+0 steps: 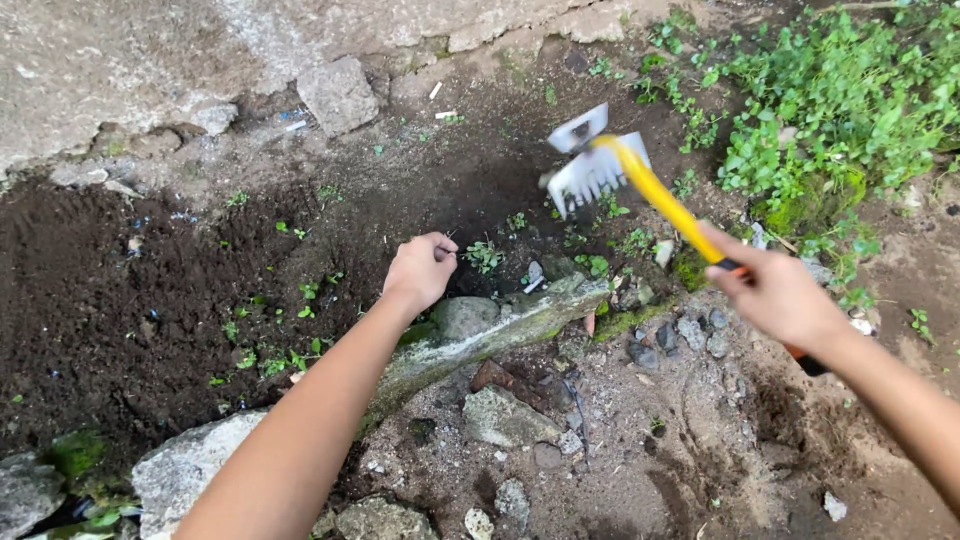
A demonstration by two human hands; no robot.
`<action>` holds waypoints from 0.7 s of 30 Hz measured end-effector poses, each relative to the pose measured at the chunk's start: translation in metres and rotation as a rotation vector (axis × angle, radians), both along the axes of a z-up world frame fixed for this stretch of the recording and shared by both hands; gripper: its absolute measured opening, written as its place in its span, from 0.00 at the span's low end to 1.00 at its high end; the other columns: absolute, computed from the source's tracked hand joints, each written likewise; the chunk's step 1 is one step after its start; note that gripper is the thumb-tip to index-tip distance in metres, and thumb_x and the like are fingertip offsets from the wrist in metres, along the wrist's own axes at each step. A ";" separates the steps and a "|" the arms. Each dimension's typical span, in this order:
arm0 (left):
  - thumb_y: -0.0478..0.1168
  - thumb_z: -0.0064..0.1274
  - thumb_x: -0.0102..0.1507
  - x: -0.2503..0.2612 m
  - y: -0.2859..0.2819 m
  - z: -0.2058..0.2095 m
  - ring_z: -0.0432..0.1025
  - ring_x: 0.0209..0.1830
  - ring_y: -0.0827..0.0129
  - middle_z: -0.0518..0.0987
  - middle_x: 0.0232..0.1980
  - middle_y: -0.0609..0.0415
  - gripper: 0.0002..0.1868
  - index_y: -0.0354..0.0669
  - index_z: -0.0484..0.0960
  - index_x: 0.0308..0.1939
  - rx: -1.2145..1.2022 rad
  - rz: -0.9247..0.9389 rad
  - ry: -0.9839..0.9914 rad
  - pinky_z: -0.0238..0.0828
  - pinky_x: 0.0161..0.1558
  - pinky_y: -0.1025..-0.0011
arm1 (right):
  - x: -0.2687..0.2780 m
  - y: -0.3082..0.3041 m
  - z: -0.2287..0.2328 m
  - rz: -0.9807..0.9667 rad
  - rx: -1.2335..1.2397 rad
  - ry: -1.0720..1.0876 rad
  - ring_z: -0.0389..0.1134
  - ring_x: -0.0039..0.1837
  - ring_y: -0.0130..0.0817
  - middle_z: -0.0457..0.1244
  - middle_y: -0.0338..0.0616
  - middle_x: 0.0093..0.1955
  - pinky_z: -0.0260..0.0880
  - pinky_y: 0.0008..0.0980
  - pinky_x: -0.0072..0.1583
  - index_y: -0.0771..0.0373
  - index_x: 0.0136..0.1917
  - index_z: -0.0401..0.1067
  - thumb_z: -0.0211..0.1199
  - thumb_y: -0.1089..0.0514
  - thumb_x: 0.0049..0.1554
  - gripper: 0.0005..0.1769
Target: The person is weeding an outdoor area next to a building wall using a hand rake and their hands, collecting weeds into a bucket.
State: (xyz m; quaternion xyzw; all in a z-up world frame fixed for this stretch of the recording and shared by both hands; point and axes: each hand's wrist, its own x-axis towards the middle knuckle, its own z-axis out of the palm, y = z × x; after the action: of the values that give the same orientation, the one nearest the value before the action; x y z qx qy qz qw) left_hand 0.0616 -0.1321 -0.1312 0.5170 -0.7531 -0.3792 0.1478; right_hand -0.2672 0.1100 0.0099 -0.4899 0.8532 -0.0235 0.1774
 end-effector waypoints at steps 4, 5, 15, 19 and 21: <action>0.40 0.56 0.61 -0.012 -0.003 -0.009 0.80 0.50 0.57 0.86 0.48 0.49 0.14 0.47 0.86 0.49 0.008 -0.025 -0.005 0.74 0.55 0.64 | -0.009 0.004 0.002 -0.261 -0.164 -0.329 0.58 0.30 0.32 0.61 0.56 0.34 0.64 0.38 0.34 0.31 0.83 0.56 0.60 0.50 0.64 0.37; 0.41 0.57 0.61 -0.016 -0.004 -0.011 0.81 0.50 0.59 0.86 0.47 0.50 0.13 0.47 0.86 0.49 0.041 -0.024 -0.009 0.75 0.56 0.65 | -0.006 0.000 0.003 -0.260 -0.183 -0.346 0.58 0.30 0.31 0.62 0.55 0.34 0.64 0.37 0.34 0.31 0.83 0.56 0.59 0.51 0.63 0.38; 0.43 0.65 0.57 -0.038 -0.009 -0.027 0.79 0.53 0.59 0.84 0.51 0.55 0.19 0.48 0.84 0.52 0.065 -0.053 -0.206 0.74 0.57 0.63 | 0.043 -0.065 -0.048 0.206 -0.093 -0.021 0.67 0.28 0.35 0.70 0.48 0.46 0.76 0.38 0.37 0.33 0.81 0.51 0.55 0.51 0.62 0.36; 0.45 0.67 0.56 -0.039 -0.010 -0.031 0.75 0.58 0.54 0.79 0.56 0.50 0.22 0.46 0.83 0.53 -0.015 -0.081 -0.243 0.71 0.60 0.61 | 0.036 -0.055 -0.033 0.251 0.031 0.083 0.67 0.30 0.34 0.70 0.52 0.42 0.76 0.39 0.38 0.32 0.82 0.50 0.53 0.51 0.64 0.35; 0.47 0.70 0.54 -0.040 -0.010 -0.035 0.69 0.64 0.52 0.75 0.59 0.47 0.26 0.48 0.83 0.54 -0.092 -0.133 -0.278 0.67 0.64 0.60 | 0.033 -0.047 -0.016 0.143 0.172 0.026 0.66 0.30 0.34 0.70 0.50 0.38 0.74 0.37 0.38 0.29 0.81 0.49 0.54 0.49 0.66 0.34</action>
State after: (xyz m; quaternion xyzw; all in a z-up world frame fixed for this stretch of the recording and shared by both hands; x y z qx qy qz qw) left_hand 0.0213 -0.1425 -0.1660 0.5060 -0.8155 -0.2779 0.0403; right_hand -0.2343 0.0628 -0.0059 -0.5326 0.8173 0.0690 0.2090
